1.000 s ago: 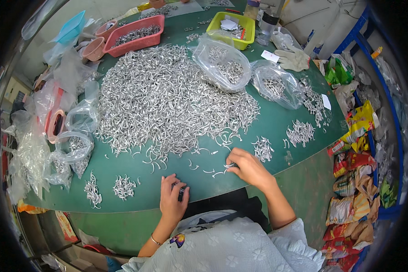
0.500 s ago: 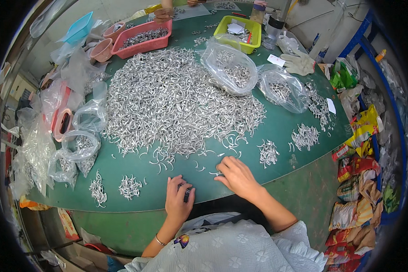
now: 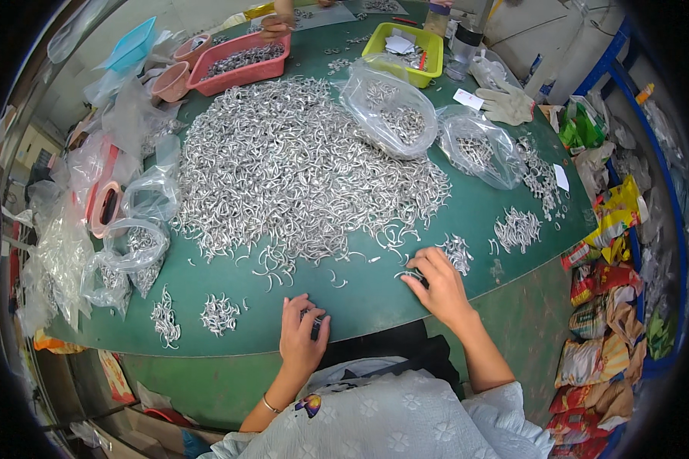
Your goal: The person sorts small silver metal hooks on a green work table by hand. They pick individual hooks from a large central pile and arrange them into smaller, distinct clusters on the table surface.
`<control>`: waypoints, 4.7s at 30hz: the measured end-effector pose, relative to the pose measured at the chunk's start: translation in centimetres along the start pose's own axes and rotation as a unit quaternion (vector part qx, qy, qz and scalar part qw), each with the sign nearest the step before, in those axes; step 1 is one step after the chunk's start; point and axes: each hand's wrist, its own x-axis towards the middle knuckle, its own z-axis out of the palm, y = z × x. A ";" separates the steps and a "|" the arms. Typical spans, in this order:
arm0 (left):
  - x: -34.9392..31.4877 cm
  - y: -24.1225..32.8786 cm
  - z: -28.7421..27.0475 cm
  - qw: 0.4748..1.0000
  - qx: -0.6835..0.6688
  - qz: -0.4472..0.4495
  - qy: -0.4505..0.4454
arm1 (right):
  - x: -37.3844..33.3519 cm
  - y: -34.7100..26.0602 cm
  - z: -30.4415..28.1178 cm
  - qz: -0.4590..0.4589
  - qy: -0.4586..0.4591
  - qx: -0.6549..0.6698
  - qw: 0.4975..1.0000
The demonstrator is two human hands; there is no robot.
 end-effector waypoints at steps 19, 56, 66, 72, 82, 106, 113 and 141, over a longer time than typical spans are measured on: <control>-0.2 -0.3 0.2 0.998 -0.019 -0.054 0.018 | 46.3 0.8 5.6 0.022 0.166 0.028 0.986; 0.5 0.5 -0.3 0.999 0.036 -0.023 -0.009 | 26.0 -3.6 -4.3 0.139 -0.133 0.486 0.852; -0.6 -2.3 1.3 0.997 0.044 -0.045 0.033 | 2.3 0.7 -7.5 0.155 -0.015 0.413 0.897; -0.5 -2.5 1.0 0.997 0.049 -0.030 0.046 | -8.8 16.8 -11.8 0.279 0.365 0.150 0.875; -1.3 -1.3 0.1 0.995 0.090 -0.006 0.052 | -10.8 30.7 -18.8 0.364 0.496 0.093 0.783; -2.2 1.3 -2.3 0.992 0.115 -0.052 0.000 | -1.1 6.8 -9.2 0.086 0.164 0.040 0.982; -1.6 1.4 -2.6 0.995 0.092 -0.039 -0.015 | -1.1 0.7 -4.1 0.026 -0.030 0.047 0.998; 2.9 2.6 -0.8 0.999 0.033 -0.034 -0.020 | 1.5 -5.1 5.3 -0.057 -0.062 -0.034 0.996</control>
